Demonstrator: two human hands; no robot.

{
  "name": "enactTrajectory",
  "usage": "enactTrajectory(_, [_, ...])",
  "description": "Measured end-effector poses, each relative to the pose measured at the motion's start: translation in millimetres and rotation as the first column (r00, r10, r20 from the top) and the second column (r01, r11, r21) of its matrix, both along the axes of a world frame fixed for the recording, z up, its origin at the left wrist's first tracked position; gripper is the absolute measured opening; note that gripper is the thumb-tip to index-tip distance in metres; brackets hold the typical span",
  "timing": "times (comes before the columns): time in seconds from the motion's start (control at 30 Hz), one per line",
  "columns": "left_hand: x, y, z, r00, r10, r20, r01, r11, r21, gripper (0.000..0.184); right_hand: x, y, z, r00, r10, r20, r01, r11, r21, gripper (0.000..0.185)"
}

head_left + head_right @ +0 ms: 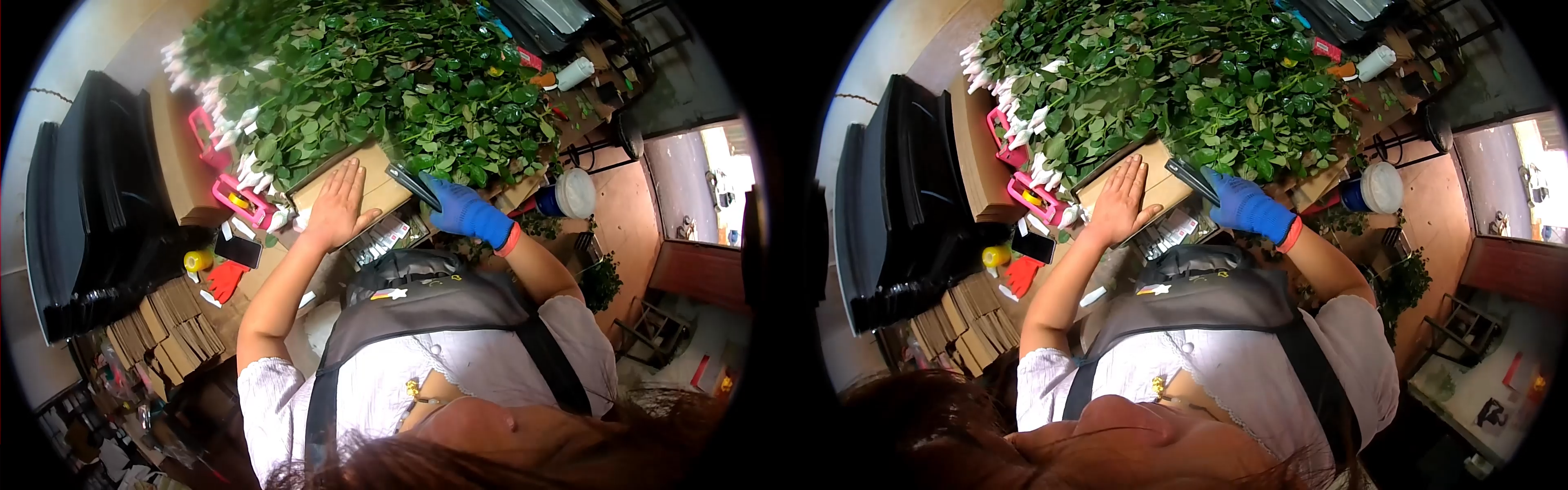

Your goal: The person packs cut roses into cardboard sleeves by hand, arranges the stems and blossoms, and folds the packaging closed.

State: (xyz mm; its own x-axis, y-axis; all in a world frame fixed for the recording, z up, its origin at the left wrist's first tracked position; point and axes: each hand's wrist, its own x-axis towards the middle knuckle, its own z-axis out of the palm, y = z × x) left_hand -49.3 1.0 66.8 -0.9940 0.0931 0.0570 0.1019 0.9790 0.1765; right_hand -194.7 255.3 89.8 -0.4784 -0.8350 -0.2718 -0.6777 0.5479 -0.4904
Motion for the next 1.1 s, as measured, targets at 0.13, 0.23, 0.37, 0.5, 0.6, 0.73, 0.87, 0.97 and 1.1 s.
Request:
enactTrajectory(0.13, [-0.3,-0.4,-0.1,0.999,-0.010,-0.033,0.010,1.000,-0.012,0.085,1.5,0.4,0.2,0.998,-0.037,0.054,0.036,0.999,0.004,0.074])
enactTrajectory(0.23, [0.6,-0.9,-2.1,0.998,-0.002,-0.060,0.003,1.000,0.016,0.084,3.0,-3.9,-4.2,0.998,-0.066,0.018,0.064,0.992,0.107,0.070])
enactTrajectory(0.37, [7.6,6.0,-4.7,0.993,0.085,-0.080,-0.067,0.977,0.204,0.080,-12.0,5.0,-2.5,1.000,0.000,0.006,0.000,1.000,0.009,0.069])
enactTrajectory(0.5, [38.9,56.6,23.3,0.949,0.282,0.139,-0.221,0.282,0.934,0.084,22.4,3.9,42.4,0.989,-0.146,0.011,0.145,0.970,-0.193,0.077])
enactTrajectory(0.6, [59.0,80.8,28.1,0.891,0.416,0.181,-0.073,-0.262,0.962,0.077,51.8,-27.6,63.0,0.922,0.238,0.305,-0.101,0.910,-0.403,0.075])
enactTrajectory(0.73, [90.4,63.5,11.4,0.687,0.670,0.281,0.092,-0.463,0.882,0.063,61.6,-95.1,63.1,0.942,0.278,0.190,-0.113,0.792,-0.600,0.041])
enactTrajectory(0.87, [119.0,40.6,3.6,0.549,0.836,-0.027,-0.407,0.295,0.865,0.079,28.6,-119.3,28.7,0.884,0.131,-0.449,-0.318,0.873,-0.370,0.038])
enactTrajectory(0.97, [144.9,25.5,-54.0,0.605,0.796,0.014,-0.676,0.505,0.537,0.085,0.6,-85.5,-17.7,0.913,-0.032,-0.407,-0.080,0.963,-0.256,0.042])
enactTrajectory(1.1, [151.7,23.3,-104.9,0.626,0.778,0.050,-0.738,0.570,0.362,0.079,7.7,-67.2,-14.7,0.935,-0.086,-0.343,-0.054,0.925,-0.377,0.046])
